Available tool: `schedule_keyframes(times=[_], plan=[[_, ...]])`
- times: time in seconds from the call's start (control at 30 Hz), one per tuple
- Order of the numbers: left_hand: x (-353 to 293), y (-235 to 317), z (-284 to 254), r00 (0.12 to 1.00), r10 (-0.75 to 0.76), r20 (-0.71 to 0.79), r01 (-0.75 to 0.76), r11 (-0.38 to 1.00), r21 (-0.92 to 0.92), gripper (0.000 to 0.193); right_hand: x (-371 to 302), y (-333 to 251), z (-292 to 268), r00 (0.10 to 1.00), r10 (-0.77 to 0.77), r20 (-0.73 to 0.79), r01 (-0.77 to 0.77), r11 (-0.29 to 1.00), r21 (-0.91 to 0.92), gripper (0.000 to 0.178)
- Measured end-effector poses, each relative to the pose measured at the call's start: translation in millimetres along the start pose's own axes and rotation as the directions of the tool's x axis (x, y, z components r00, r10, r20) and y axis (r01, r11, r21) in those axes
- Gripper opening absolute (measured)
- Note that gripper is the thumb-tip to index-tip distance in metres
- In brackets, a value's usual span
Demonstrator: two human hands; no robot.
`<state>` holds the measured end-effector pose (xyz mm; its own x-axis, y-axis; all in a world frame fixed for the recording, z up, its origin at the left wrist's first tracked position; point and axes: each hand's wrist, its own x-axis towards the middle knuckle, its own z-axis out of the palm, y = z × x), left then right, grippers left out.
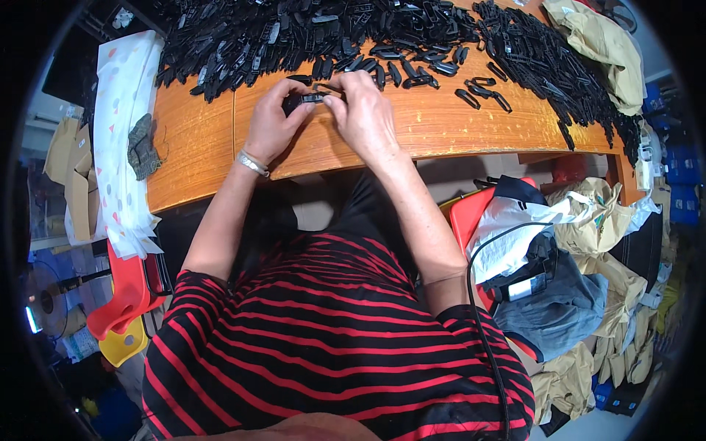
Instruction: Manually assembling small black plastic components by joining two parts together at a workbench.
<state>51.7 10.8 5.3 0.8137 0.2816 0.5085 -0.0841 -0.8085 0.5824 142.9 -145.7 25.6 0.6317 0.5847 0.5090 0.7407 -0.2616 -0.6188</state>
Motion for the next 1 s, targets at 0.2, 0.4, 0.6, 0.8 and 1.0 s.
schedule_keyframes(times=[0.2,0.4,0.6,0.8,1.0], plan=[[-2,21,-9,0.885,-0.395,0.247,0.389,0.335,-0.858,0.020,-5,-14,4,0.950,0.233,0.205,-0.307,0.814,0.493,0.020],[-12,27,-3,0.857,-0.427,0.288,0.349,0.071,-0.934,0.022,-16,-30,4,0.921,0.309,0.237,-0.388,0.667,0.636,0.021],[-11,35,-8,0.877,-0.435,0.203,0.356,0.306,-0.883,0.022,-15,-22,3,0.976,0.215,0.037,-0.207,0.859,0.468,0.022],[-13,31,0,0.917,-0.396,0.044,0.259,0.508,-0.822,0.026,-15,-28,3,0.991,0.117,-0.061,-0.083,0.912,0.402,0.020],[-17,33,-5,0.873,-0.443,0.207,0.362,0.302,-0.882,0.025,-17,-24,3,0.992,0.114,-0.046,-0.087,0.916,0.391,0.021]])
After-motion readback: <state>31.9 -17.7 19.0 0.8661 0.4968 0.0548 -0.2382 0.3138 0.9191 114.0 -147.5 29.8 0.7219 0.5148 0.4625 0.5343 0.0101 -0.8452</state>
